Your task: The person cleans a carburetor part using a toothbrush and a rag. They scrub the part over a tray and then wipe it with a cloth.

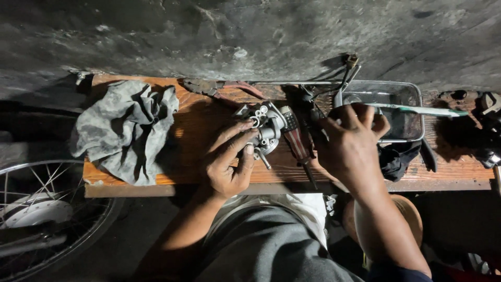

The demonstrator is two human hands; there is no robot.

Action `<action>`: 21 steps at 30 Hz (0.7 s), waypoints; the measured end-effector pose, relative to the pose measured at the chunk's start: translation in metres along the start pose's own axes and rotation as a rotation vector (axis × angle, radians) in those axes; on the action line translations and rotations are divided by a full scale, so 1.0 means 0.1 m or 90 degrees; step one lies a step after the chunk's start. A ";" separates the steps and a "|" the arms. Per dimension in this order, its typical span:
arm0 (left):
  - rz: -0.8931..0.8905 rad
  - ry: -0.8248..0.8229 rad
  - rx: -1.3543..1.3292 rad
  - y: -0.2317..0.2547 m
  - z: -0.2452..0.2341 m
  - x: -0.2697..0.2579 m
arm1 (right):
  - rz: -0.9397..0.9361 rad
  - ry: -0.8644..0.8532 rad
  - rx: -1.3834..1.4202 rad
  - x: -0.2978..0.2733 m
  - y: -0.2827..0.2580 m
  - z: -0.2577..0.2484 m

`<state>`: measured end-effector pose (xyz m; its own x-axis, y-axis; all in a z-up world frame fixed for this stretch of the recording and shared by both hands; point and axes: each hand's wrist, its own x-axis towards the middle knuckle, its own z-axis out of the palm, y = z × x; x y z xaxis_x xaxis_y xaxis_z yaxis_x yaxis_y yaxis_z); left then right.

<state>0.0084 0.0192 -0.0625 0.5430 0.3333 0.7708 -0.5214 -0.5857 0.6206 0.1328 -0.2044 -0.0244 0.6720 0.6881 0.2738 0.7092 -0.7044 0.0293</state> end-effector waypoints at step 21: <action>-0.138 -0.127 -0.041 -0.03 -0.07 0.52 | 0.026 0.116 0.676 0.52 -0.67 -0.24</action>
